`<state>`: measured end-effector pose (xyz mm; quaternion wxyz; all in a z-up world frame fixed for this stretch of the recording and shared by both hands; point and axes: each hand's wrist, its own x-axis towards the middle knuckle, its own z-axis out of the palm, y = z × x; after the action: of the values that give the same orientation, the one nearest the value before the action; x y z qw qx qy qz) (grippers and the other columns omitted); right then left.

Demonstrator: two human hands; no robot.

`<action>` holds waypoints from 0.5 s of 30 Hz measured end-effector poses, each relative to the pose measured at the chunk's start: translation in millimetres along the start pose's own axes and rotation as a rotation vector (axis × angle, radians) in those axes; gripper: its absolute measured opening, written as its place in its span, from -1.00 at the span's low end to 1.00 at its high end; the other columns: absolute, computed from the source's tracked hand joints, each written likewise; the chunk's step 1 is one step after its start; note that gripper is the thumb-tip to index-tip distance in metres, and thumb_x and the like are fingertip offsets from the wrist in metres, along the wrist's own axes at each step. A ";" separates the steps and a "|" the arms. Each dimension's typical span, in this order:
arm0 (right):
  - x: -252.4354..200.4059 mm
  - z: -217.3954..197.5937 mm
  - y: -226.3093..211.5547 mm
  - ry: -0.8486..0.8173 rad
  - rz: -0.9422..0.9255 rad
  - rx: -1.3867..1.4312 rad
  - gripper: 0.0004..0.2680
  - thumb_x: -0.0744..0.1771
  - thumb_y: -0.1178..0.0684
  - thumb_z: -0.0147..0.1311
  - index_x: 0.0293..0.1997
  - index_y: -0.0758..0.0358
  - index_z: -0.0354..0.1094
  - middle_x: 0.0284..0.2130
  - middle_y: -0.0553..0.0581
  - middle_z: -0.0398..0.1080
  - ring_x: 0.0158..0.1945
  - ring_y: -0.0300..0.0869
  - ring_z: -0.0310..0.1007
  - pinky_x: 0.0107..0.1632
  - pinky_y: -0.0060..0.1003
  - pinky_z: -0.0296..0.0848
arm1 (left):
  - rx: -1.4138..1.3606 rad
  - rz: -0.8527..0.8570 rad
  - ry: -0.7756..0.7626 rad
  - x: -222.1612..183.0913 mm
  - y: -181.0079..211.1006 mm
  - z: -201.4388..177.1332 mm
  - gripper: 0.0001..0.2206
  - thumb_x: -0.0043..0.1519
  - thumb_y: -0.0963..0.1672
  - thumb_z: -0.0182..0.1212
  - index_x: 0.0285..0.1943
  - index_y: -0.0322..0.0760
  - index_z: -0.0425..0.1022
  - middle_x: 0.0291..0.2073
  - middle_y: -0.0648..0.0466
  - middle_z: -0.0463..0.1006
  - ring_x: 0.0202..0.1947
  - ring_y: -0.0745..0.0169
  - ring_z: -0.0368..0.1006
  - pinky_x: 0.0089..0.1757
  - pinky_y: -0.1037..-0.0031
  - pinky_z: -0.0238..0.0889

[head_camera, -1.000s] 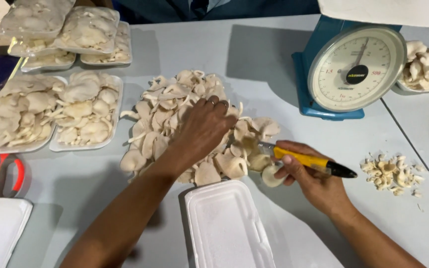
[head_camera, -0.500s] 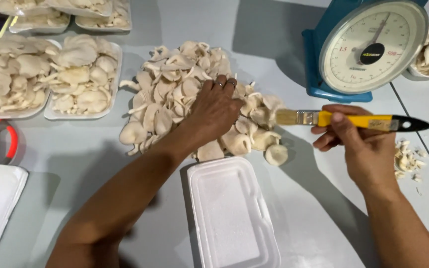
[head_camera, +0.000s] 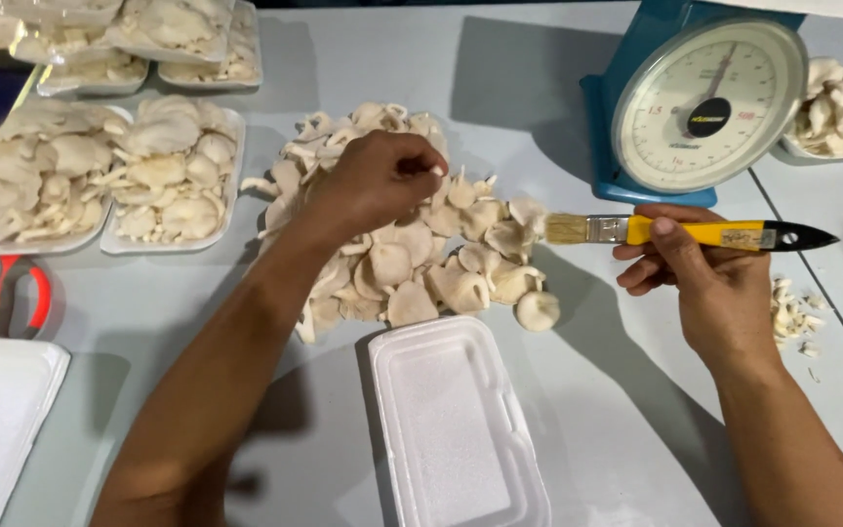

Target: The person uses a small brush to clean oyster mushrooms one by one, removing debris from the caps and stems. The cleaned mushrooms are placed into a white styrofoam container. A scale and additional containers are visible on the table.

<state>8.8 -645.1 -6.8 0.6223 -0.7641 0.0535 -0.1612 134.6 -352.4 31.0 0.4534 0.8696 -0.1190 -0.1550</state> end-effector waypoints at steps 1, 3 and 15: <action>0.9 -0.6 1.3 0.004 -0.003 0.001 -0.78 0.44 0.00 0.04 0.10 0.35 0.42 -0.33 0.31 0.51 -0.47 -0.09 0.51 -0.31 -0.32 0.56 | 0.002 0.005 -0.001 -3.1 1.7 -2.8 -0.84 0.30 -0.15 0.20 0.03 -0.17 0.59 -0.18 0.09 0.63 -0.25 0.27 0.62 -0.22 0.55 0.56; 2.7 -1.4 4.3 0.001 0.003 0.021 -0.80 0.43 0.01 0.05 0.08 0.33 0.43 -0.34 0.30 0.51 -0.49 -0.09 0.50 -0.33 -0.32 0.56 | -0.247 -0.003 -0.082 -9.4 4.3 -8.5 -0.90 0.32 -0.23 0.18 -0.05 -0.34 0.57 -0.41 0.02 0.51 -0.45 0.23 0.45 -0.28 0.44 0.44; -4.2 4.8 -4.0 -0.016 0.024 -0.007 -0.81 0.43 0.07 0.03 0.08 0.36 0.44 -0.34 0.33 0.53 -0.47 -0.07 0.52 -0.31 -0.30 0.57 | 0.107 0.084 -0.115 -8.4 -3.3 -6.2 -0.83 0.23 -0.20 0.20 -0.02 -0.20 0.56 -0.06 0.04 0.61 -0.06 0.17 0.55 0.02 0.41 0.44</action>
<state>5.9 -638.6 -4.5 0.6219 -0.7670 0.0581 -0.1473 129.5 -343.0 33.0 0.4050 0.8764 -0.1891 -0.1791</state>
